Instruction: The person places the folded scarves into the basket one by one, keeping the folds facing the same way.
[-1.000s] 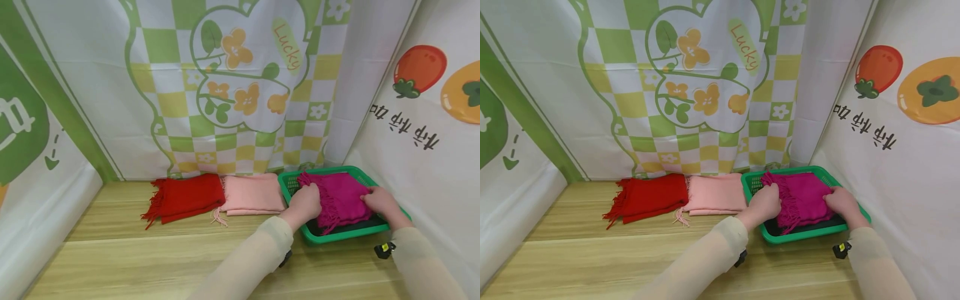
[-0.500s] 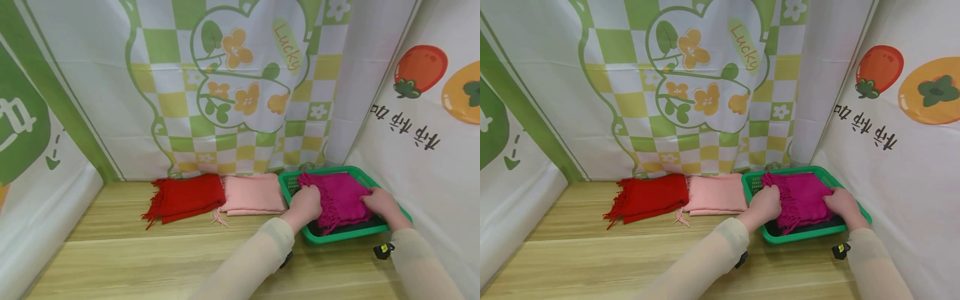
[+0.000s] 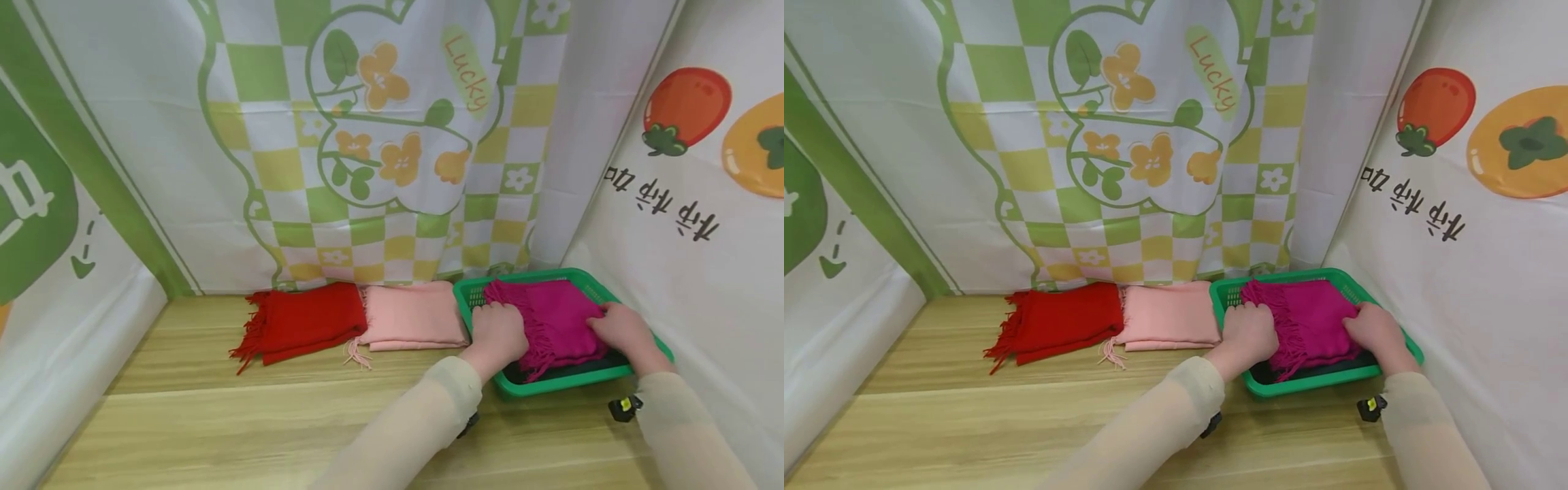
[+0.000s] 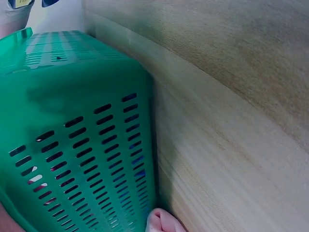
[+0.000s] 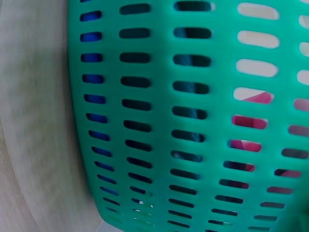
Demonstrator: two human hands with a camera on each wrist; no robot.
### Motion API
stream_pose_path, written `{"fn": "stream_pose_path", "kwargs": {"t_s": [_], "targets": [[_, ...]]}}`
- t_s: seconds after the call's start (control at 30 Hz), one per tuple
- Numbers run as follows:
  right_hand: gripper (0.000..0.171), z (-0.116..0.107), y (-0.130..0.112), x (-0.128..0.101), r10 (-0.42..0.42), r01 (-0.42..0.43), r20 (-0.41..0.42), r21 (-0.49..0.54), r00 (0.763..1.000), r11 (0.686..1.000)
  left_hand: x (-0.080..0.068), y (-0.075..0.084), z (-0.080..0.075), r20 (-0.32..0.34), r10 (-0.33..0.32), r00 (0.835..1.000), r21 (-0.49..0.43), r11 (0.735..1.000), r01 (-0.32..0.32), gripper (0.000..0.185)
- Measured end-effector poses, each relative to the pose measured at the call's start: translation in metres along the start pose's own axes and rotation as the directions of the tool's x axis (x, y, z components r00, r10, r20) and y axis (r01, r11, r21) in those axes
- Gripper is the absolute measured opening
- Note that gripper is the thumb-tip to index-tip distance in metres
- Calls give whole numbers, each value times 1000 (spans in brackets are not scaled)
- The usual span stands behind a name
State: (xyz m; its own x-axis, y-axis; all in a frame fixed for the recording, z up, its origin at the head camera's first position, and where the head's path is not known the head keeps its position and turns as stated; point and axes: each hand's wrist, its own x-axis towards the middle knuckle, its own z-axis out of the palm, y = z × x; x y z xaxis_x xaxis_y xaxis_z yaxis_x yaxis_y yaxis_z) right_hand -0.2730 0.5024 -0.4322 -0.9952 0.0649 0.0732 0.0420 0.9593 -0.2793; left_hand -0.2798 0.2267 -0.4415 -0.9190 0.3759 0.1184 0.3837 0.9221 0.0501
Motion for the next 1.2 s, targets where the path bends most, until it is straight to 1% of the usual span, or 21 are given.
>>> {"fn": "stream_pose_path", "kwargs": {"t_s": [0.27,0.37,0.53,0.63,0.7,0.8,0.87,0.97,1.03,1.2], "targets": [[62,-2,-3,-3,11,-12,-26,-26,1000,1000,-4,0,-3,5,-15,1000,42,999,15,49],[61,-2,-6,-5,20,-21,-38,-30,999,999,-5,0,-4,11,-30,999,51,998,29,50],[61,-2,-10,-7,30,-31,-34,-21,999,999,-2,-2,-3,22,-59,998,34,998,58,49],[60,-1,-12,-7,30,-30,-41,-14,999,999,0,-4,-1,16,-62,998,27,998,62,47],[60,0,-13,-6,23,-24,-50,-12,998,1000,1,-7,0,-4,-60,998,12,998,60,41],[59,2,-16,-6,8,-8,-68,-8,998,1000,-1,-13,1,-52,-28,998,-6,1000,28,34],[58,2,-19,-6,0,0,-82,-3,997,1000,-3,-17,1,-96,-3,995,-19,1000,1,31],[59,2,-24,-7,-2,3,-102,9,995,1000,-8,-25,-1,-156,34,987,-48,998,-42,32],[60,3,-28,-7,1,1,-110,19,994,1000,-10,-29,-2,-182,53,982,-68,996,-66,34],[61,5,-37,-9,6,0,-129,48,992,999,-14,-38,-5,-229,66,971,-101,991,-91,34]]}}
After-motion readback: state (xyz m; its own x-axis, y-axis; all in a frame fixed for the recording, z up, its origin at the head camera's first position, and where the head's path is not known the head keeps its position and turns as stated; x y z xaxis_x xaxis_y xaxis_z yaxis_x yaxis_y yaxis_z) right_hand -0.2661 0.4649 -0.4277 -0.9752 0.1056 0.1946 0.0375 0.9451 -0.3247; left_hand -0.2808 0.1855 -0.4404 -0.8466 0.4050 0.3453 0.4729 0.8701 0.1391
